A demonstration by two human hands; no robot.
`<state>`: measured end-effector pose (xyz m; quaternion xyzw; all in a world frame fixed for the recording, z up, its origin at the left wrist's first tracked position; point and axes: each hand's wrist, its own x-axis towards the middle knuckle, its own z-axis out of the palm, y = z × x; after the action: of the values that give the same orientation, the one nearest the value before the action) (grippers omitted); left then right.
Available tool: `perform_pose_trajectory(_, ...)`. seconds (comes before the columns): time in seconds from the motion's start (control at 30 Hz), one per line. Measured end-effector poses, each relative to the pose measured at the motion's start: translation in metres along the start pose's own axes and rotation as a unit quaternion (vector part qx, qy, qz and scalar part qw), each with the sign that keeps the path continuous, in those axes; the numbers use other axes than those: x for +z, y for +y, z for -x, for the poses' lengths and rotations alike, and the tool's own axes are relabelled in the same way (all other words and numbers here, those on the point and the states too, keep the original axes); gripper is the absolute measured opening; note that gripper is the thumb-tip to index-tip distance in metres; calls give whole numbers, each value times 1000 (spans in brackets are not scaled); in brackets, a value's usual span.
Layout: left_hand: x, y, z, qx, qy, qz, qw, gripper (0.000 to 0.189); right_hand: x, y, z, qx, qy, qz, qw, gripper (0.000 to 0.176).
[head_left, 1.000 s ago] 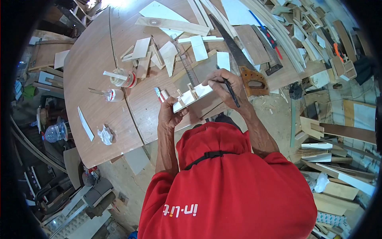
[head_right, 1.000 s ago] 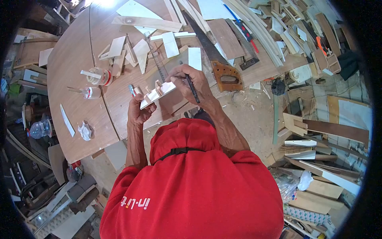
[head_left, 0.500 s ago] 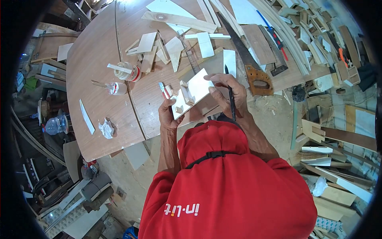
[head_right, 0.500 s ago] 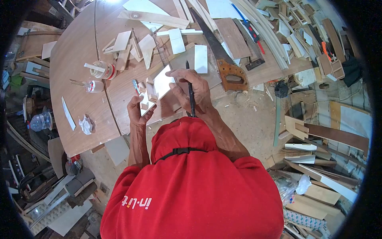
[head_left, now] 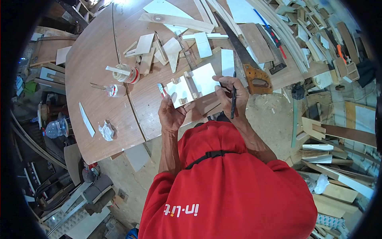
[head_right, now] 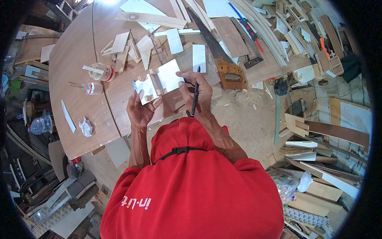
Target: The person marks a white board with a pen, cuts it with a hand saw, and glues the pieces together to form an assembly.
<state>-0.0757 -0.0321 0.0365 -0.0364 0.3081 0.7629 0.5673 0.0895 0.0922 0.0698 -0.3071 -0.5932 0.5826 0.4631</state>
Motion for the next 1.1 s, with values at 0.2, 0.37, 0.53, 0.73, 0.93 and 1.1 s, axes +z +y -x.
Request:
perform_pose_trajectory(0.2, 3, -19, -3, 17, -41, 35, 998, 36, 2, 9, 1, 65, 57, -49, 995, 22)
perform_pose_trajectory(0.37, 30, -29, -4, 57, 3, -107, 993, 30, 1, 17, 0, 92, 74, -45, 992, 21)
perform_pose_trajectory(0.53, 17, -38, -14, 85, 48, -174, 980, 26, 0, 18, 1, 103, 69, -40, 992, 21)
perform_pose_trajectory(0.73, 17, -40, -17, 85, 53, -169, 981, 23, -4, 15, 1, 96, 44, 2, 994, 23)
perform_pose_trajectory(0.93, 10, -37, -19, 42, 30, -101, 994, 15, -8, 21, 5, 53, 33, 9, 998, 23)
perform_pose_trajectory(1.1, 2, -41, -18, 40, 9, -124, 992, 15, -15, 22, 10, 17, 13, 25, 999, 21)
